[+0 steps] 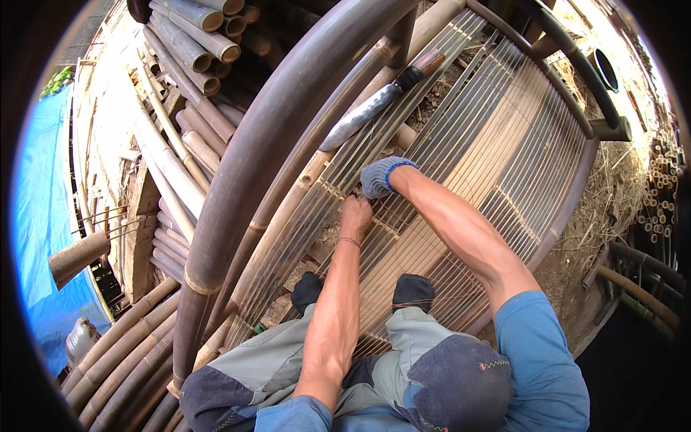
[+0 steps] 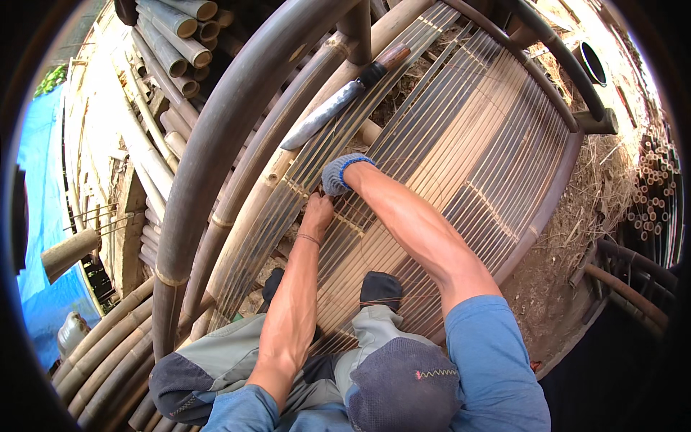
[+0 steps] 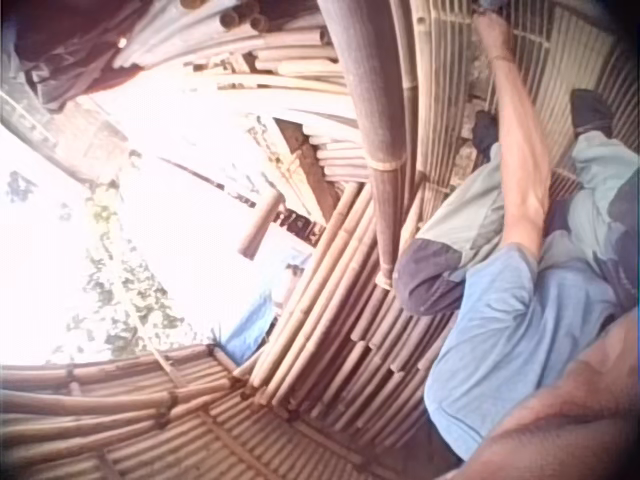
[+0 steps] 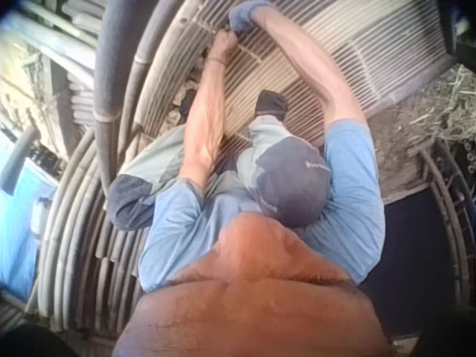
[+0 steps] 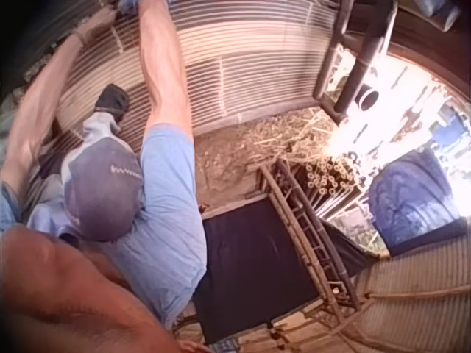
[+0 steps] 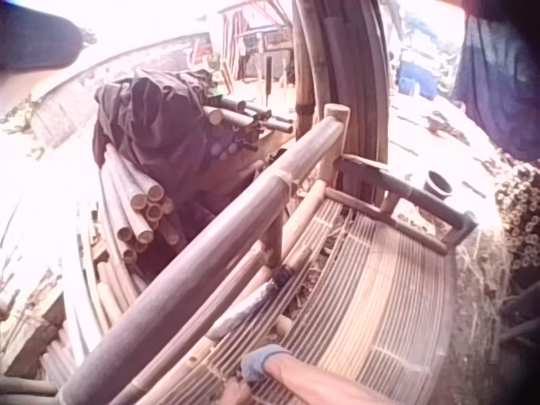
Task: The person weaves thin bamboo strips on a large bamboo loom, using gloved hands to interlace the strips and a wooden tool to press them into place. The person occasionally uses a saw to cut a bamboo piece.
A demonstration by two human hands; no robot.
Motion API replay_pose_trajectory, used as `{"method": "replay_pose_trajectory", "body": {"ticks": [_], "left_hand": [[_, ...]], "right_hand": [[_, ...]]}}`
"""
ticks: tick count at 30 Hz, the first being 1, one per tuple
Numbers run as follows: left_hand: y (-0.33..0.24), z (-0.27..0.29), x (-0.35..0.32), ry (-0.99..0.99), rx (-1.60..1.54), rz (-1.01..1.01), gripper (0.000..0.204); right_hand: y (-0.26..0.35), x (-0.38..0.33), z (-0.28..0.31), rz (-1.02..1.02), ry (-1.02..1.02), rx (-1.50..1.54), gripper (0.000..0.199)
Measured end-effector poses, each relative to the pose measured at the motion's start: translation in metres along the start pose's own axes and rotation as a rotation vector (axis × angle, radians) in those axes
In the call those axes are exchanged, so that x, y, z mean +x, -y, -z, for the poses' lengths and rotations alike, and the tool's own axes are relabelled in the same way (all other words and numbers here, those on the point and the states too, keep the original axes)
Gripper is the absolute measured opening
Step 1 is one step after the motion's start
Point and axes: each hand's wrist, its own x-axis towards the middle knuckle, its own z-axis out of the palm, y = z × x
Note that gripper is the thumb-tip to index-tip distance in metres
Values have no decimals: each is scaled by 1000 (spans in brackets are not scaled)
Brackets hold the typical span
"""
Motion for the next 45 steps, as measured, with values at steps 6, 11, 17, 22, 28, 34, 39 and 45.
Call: {"method": "replay_pose_trajectory", "body": {"ticks": [6, 11, 17, 22, 28, 34, 39, 45], "left_hand": [[6, 10, 28, 418, 42, 176, 46], [-15, -12, -7, -165, 68, 292, 34], [-24, 11, -63, -336, -292, -90, 26], [-25, 37, -55, -29, -712, 10, 22], [-23, 43, -33, 149, -815, 117, 21], [-15, 47, -29, 130, -742, 22, 21], [-30, 32, -46, 29, -562, -57, 25], [-44, 24, -67, -127, -156, -291, 31]], "right_hand": [[-3, 13, -2, 38, 39, 16, 35], [0, -14, -1, 2, -40, 24, 35], [41, -100, -11, -58, -606, -137, 32], [34, -109, -51, 57, -1078, -16, 33], [25, -79, -58, 170, -932, -4, 28], [1, -158, -65, 285, -647, 1205, 24], [-22, -313, -87, 587, -774, 1534, 44], [11, -457, -92, -290, -1207, 824, 65]]}}
